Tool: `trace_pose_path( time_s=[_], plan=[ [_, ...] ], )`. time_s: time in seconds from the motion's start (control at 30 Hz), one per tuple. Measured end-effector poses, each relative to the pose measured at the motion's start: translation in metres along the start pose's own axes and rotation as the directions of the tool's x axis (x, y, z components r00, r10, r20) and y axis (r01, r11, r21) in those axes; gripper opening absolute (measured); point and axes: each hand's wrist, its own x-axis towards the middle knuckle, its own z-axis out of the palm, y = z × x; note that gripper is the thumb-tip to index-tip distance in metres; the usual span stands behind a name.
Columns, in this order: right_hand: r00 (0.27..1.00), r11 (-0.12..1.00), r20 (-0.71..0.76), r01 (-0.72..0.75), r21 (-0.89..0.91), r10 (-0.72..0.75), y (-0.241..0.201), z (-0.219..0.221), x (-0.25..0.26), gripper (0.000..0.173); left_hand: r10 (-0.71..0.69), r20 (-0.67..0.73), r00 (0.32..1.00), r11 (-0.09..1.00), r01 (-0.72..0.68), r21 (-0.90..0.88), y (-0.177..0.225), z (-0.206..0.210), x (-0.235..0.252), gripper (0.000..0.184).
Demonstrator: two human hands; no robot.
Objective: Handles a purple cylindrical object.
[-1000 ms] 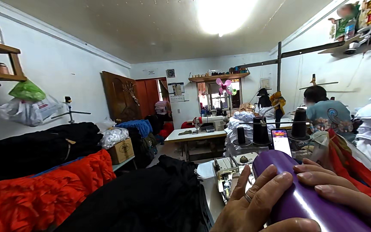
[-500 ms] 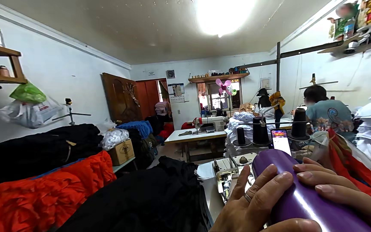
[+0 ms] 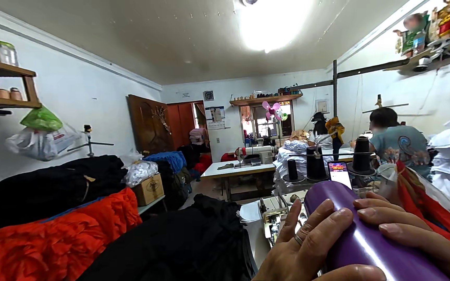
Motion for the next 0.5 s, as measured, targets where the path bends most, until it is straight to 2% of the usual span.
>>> trace_pose_path(
  time_s=[0.23,0.5],
  plan=[
    [1.0,1.0,0.011,0.013,0.002,-0.013,-0.0049,-0.0032,0.0046,0.064,0.009,0.01,1.0,1.0,-0.009,0.008,0.0047,-0.0047,0.0062,0.029],
    [1.0,1.0,-0.012,0.027,0.007,-0.027,-0.0049,-0.0024,0.0091,0.066,0.024,0.014,1.0,1.0,-0.024,0.002,0.0043,-0.0064,0.0088,0.034]
  ],
)
